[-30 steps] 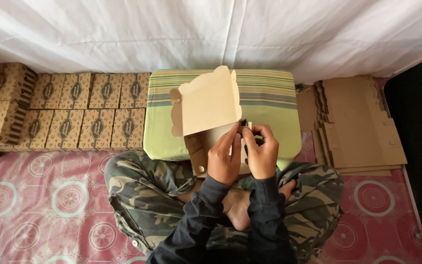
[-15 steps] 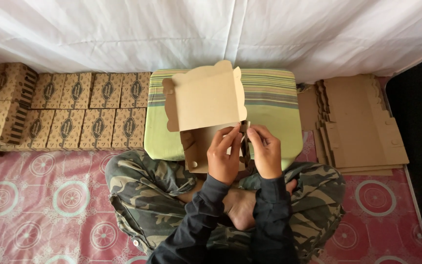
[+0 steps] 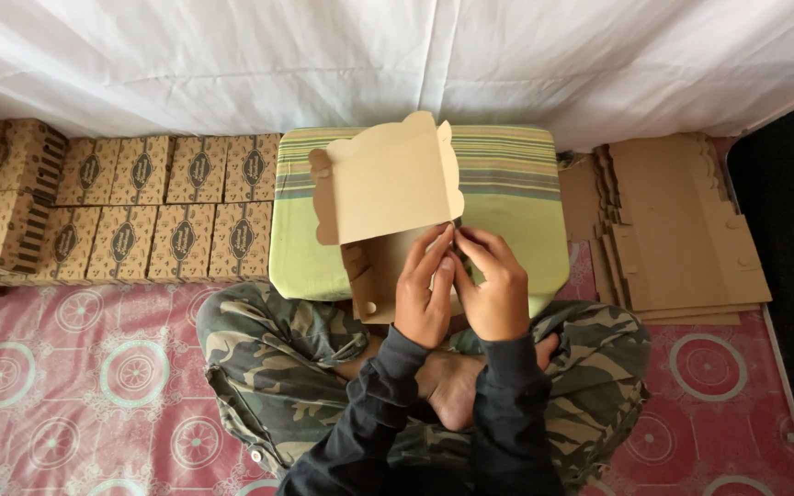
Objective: Folding flat cardboard templates into finished boxes and stacking them.
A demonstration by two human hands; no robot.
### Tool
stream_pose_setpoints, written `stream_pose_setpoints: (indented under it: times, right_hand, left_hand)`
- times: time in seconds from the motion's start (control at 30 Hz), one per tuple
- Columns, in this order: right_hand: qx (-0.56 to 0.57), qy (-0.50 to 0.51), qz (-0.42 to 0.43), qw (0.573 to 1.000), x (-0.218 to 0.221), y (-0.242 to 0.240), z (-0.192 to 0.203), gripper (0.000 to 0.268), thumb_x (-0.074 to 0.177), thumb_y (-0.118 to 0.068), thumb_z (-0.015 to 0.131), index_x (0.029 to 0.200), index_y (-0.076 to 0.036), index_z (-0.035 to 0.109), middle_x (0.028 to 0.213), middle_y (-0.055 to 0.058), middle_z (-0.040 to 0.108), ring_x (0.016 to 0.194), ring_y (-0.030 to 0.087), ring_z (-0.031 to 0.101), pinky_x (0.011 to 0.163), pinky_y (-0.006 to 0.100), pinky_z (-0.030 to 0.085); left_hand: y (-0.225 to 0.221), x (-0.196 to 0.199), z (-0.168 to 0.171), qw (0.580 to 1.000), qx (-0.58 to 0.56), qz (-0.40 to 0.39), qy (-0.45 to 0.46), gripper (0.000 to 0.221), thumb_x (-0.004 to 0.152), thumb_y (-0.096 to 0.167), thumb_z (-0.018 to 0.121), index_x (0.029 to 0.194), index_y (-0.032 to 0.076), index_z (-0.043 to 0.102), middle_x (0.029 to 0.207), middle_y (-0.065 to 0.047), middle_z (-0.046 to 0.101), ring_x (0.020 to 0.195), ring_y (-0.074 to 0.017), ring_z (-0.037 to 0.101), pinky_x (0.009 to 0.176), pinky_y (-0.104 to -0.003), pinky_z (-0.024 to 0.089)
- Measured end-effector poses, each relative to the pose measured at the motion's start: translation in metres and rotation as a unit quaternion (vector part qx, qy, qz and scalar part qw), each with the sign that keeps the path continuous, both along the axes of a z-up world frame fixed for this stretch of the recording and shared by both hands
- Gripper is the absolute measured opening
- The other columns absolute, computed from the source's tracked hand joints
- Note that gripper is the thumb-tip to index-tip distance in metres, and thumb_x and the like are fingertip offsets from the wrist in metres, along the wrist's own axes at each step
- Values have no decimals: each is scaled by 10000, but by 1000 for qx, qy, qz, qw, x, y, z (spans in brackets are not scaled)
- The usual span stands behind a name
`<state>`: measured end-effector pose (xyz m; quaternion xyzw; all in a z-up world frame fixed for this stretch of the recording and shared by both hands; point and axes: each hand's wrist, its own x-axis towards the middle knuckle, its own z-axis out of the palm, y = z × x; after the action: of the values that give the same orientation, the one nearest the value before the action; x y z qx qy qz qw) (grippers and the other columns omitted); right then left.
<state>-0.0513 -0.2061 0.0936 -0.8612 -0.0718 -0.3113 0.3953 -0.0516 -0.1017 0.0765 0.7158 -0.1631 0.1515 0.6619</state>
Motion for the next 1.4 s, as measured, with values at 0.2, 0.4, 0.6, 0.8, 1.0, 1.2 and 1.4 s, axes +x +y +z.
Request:
stream_pose_setpoints:
  times: [0.2,0.4,0.6,0.8,1.0,1.2,1.4]
  right_hand:
    - [47,-29,-134,989,8,4,-21,174,838,36,788,976,-68,768,962,99,764,819,270,747,588,296,632]
    - [136,-44,-169,975,12,-23,-38,142,848,25,796,936,-81,761,971,122,779,807,267,754,547,323,620]
    - [149,-107,-137,974,8,-35,-28,179,853,127,758,949,-23,743,979,146,756,841,310,760,593,349,626]
    - [108,-130,-129,977,-2,-32,-15,171,838,114,776,928,-29,748,931,118,738,831,307,744,583,364,639]
    - [62,-133,-159,976,-23,-25,35,178,854,93,777,969,-40,743,963,133,712,847,288,704,689,340,614]
    - [278,-80,-3,957,-51,3,66,204,934,24,678,1132,-20,702,1020,94,693,905,122,676,822,302,614]
    - [248,-99,17,964,-47,27,101,157,938,23,712,1092,57,713,867,154,712,792,197,741,750,335,641]
  left_hand:
    - [6,-4,7,990,-52,-123,35,437,1079,42,418,1503,-9,510,1454,-299,556,1354,-515,488,1121,-639,419]
    - [38,-10,21,987,-130,32,90,194,949,43,636,1069,-1,782,790,-171,794,663,-236,762,672,-376,627]
    - [86,5,45,979,-37,201,-9,376,971,132,735,1309,9,624,1053,-161,688,724,-159,514,604,-255,439]
    - [79,8,53,993,-79,92,11,354,1068,97,564,1397,-29,527,1192,-200,699,1067,-231,687,866,-361,587]
    - [64,3,68,985,-71,142,-64,307,1006,8,620,1314,2,631,1025,-172,786,902,-253,781,713,-361,636]
    - [41,-21,89,974,63,177,-129,268,1002,96,621,1251,98,718,1016,-156,800,889,-344,777,691,-419,643]
    - [34,-35,101,959,127,154,-200,345,1025,48,584,1340,149,680,920,-88,790,780,-328,765,645,-453,642]
